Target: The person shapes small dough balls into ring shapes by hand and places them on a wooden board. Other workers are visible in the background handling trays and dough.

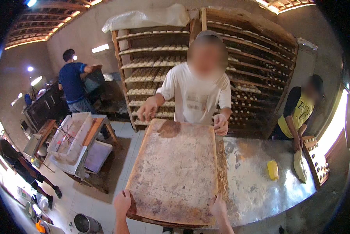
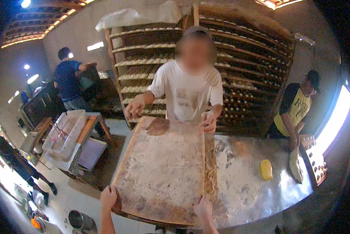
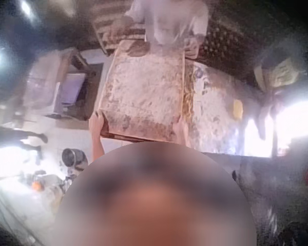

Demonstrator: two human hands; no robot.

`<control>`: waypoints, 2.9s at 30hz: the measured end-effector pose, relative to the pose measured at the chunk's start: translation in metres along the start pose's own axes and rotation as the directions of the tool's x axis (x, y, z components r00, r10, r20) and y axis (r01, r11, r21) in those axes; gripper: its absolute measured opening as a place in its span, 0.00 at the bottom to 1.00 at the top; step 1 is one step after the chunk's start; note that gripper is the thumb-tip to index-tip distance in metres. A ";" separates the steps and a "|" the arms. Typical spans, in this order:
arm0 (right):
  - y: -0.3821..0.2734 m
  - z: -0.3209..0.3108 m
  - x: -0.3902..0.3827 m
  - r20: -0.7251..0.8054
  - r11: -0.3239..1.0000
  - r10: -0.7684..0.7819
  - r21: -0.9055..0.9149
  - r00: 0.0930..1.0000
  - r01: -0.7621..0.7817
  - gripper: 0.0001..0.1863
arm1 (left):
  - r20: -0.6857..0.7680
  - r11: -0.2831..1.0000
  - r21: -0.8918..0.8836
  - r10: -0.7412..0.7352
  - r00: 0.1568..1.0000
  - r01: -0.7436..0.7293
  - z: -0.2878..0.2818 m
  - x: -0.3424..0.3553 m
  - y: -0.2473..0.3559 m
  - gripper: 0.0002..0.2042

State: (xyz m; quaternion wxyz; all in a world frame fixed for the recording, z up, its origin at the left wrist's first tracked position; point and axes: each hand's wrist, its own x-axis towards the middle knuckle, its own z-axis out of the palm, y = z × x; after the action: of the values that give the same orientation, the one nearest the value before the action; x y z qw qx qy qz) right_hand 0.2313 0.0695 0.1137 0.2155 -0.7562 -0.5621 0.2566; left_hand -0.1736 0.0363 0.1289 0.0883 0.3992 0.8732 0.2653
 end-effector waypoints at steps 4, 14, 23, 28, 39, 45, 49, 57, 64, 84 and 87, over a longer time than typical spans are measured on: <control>-0.020 -0.007 -0.005 -0.076 0.958 0.049 -0.280 0.996 -0.068 0.26 | 0.055 0.990 0.136 0.034 0.998 -0.041 -0.005 0.006 0.008 0.22; -0.097 0.054 0.020 0.154 0.782 -0.369 -0.483 0.917 0.395 0.39 | 0.269 0.648 0.094 0.714 0.646 -0.756 0.041 0.021 0.079 0.27; -0.085 0.066 0.032 0.210 0.744 -0.382 -0.509 0.900 0.434 0.41 | 0.338 0.693 0.079 0.657 0.673 -0.716 0.059 0.019 0.071 0.29; -0.075 0.052 0.015 -0.069 0.903 -0.244 -0.380 0.967 0.201 0.38 | 0.306 0.819 -0.072 0.562 0.769 -0.569 0.041 0.022 0.054 0.31; -0.049 0.012 -0.030 -0.278 0.969 0.166 -0.133 0.946 -0.209 0.22 | 0.208 0.984 0.098 0.124 0.970 -0.147 -0.003 -0.003 -0.011 0.21; 0.003 -0.015 -0.130 -0.395 0.976 0.140 0.210 0.908 -0.060 0.19 | 0.111 0.963 -0.103 0.260 0.959 -0.249 -0.031 -0.060 -0.046 0.17; 0.112 -0.023 -0.275 -0.435 0.938 0.301 0.295 0.849 -0.182 0.17 | 0.196 0.944 -0.200 0.301 0.933 -0.262 -0.030 -0.165 -0.068 0.15; 0.299 -0.008 -0.553 -0.639 0.701 0.699 0.528 0.321 -0.479 0.20 | 0.738 0.828 -0.308 0.518 0.432 -0.468 0.046 -0.368 -0.053 0.20; 0.359 0.066 -0.640 -0.529 0.485 0.840 0.637 0.118 -0.599 0.18 | 0.804 0.875 -0.216 0.411 0.429 -0.434 0.123 -0.446 -0.082 0.21; 0.400 0.174 -0.108 -0.190 0.950 -0.161 -0.296 0.969 0.101 0.27 | -0.169 0.801 -0.567 0.115 0.979 -0.192 0.286 -0.206 -0.140 0.24; 0.421 0.203 -0.045 -0.042 0.793 -0.371 -0.533 0.928 0.293 0.29 | -0.118 0.820 -0.556 0.082 0.990 -0.135 0.327 -0.163 -0.127 0.20</control>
State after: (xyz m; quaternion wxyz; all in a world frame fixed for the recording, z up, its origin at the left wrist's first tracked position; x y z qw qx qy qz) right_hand 0.4043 -0.0818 -0.2954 0.0860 -0.6915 -0.7172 -0.0016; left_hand -0.0276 -0.0255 -0.2239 0.1478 0.3922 0.7351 0.5328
